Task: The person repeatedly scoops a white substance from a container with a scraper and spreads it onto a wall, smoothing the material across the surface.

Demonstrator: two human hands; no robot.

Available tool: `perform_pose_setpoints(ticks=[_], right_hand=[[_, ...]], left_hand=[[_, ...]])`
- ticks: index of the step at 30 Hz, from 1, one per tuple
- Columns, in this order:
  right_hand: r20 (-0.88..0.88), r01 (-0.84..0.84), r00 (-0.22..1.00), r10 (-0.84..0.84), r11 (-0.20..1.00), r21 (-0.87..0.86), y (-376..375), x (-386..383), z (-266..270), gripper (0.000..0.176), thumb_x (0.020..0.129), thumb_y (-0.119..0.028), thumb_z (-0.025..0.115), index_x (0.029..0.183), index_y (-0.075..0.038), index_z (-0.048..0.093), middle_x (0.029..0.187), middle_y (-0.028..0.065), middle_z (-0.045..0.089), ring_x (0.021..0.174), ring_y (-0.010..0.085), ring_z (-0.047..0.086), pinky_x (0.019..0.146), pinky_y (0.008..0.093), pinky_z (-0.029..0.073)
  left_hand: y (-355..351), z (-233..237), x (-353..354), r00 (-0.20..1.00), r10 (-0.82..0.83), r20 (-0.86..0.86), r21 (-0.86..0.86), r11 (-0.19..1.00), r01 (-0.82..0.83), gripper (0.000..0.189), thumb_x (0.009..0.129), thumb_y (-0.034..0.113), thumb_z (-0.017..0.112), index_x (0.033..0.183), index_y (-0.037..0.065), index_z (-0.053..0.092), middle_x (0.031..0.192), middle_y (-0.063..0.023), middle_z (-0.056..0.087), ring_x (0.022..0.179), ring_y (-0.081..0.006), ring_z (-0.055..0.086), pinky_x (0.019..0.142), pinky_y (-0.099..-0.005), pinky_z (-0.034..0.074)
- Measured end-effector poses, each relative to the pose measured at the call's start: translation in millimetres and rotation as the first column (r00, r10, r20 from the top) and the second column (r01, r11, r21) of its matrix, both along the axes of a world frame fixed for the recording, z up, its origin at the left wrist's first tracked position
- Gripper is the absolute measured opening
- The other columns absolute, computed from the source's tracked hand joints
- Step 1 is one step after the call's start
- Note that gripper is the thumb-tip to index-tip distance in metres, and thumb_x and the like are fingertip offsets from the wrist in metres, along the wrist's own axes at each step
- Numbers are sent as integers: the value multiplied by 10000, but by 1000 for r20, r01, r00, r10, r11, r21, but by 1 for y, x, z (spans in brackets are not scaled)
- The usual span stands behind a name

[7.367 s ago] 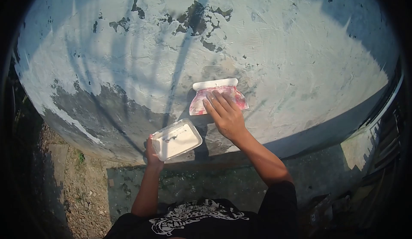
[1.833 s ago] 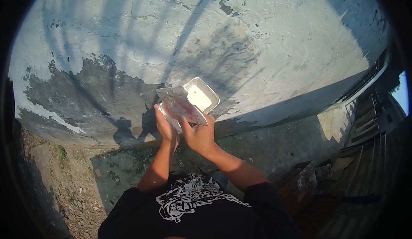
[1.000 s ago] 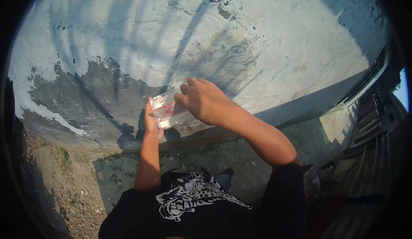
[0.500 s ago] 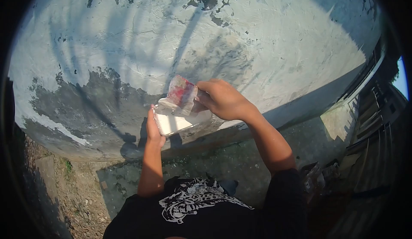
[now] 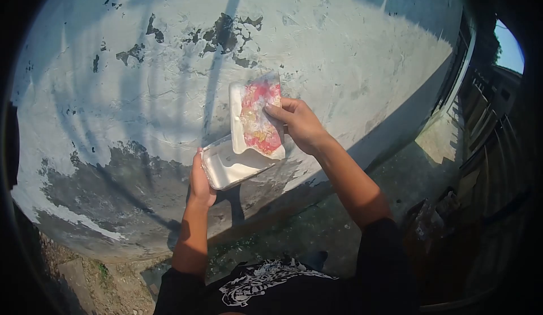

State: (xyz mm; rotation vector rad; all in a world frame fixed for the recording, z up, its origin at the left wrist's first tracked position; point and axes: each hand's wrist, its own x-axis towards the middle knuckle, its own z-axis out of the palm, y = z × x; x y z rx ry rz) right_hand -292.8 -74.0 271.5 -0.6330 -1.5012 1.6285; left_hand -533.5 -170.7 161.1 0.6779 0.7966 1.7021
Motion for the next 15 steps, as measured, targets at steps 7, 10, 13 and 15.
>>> perform_pose_setpoints(ticks=[7,10,13,15], right_hand=[[-355,434,900,-252,581,689,5,-13,67,189,1007,-94,624,1120,49,672,1027,94,742,913,190,711,845,331,557],[-424,355,751,-506,-232,906,16,-36,98,200,939,-26,643,1133,4,680,1027,146,750,916,285,736,829,357,578],[-458,185,674,-580,-467,864,47,-72,84,269,854,-34,629,1113,12,687,1081,181,730,978,360,718,817,394,602],[-408,-24,660,-630,-561,827,44,-87,63,315,850,-68,607,1143,26,675,1155,189,711,1035,362,707,819,385,611]], left_hand=[[0,27,-13,996,3,-85,62,998,2,531,1090,446,387,1290,-14,563,1190,-127,678,1059,-208,679,931,-342,536],[-3,16,-20,998,33,-58,70,997,-29,540,1087,443,386,1313,-18,554,1214,-133,674,1092,-226,674,956,-354,529],[-8,5,-26,996,84,4,66,994,-84,554,1079,446,392,1334,-20,549,1263,-145,665,1142,-256,660,999,-375,513],[-12,3,-33,995,99,24,70,992,-101,555,1078,445,393,1327,-24,554,1265,-149,664,1144,-260,661,996,-377,517]])
